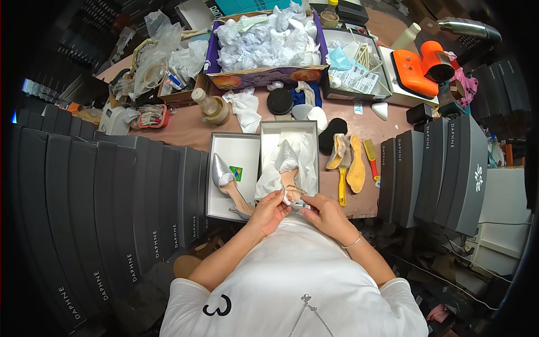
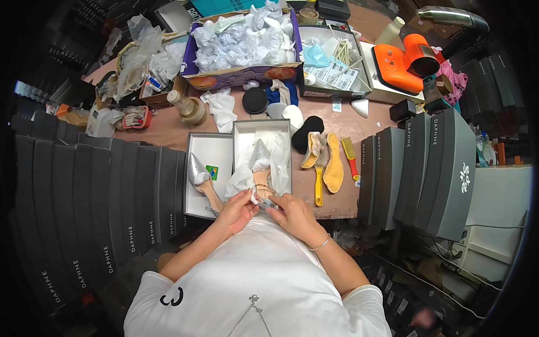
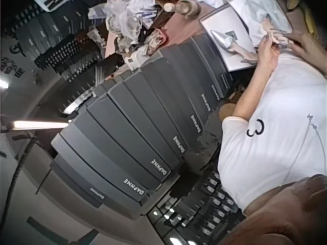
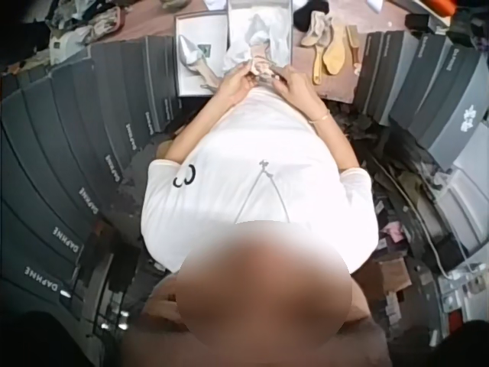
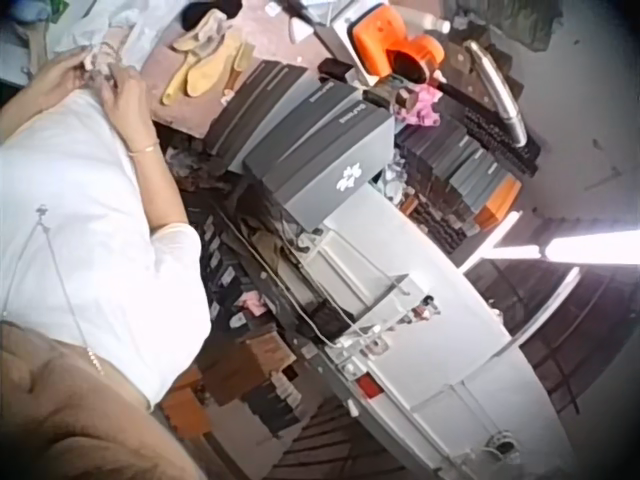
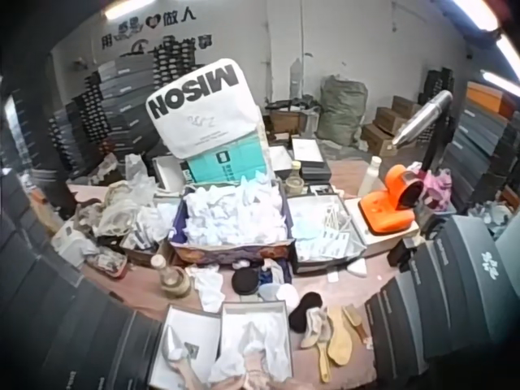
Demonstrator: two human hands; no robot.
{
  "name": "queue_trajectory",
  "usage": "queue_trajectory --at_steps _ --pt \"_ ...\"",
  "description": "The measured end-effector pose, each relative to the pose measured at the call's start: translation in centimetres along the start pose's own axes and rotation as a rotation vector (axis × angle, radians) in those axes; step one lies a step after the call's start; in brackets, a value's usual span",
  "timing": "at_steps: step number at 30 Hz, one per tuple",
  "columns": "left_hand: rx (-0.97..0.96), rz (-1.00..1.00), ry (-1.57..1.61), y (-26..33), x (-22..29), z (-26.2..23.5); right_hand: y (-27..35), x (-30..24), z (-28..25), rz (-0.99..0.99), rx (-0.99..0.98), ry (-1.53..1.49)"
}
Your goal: Wrap shoes in tissue paper and place them into shoe boxes for shipping.
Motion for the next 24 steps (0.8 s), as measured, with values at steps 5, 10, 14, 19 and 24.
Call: queue_trajectory --at_steps 5,10,14,19,24 --pt "-0.002 0.015 -0.009 0.1 0.1 0.3 0.0 0.0 0.2 -0.008 0.049 0.0" --pt "-0.029 0.086 -0.062 0.4 0.5 1.3 0.6 0.8 0.7 0.022 0.143 -0.052" --pt "-0.027 0.135 -0.129 0.7 0.6 1.1 0.6 0.2 0.9 -0.057 0.167 0.077" --pt "0.06 0.153 -0.166 0.8 0.6 0.7 0.7 -0.2 1.0 -0.089 0.125 0.151" --pt "0.075 0.139 -0.134 0.6 0.5 -0.3 0.4 0.5 2.2 -0.122 0.154 0.138"
Point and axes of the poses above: each hand's wrist, its own y-axis away from the middle knuckle, its own z-axis out of the palm, x = y × z, the point moved 7 cm from there along -y, towards the middle knuckle, and after that the axes turned 12 degrees about -z, right-handed, at the moved point
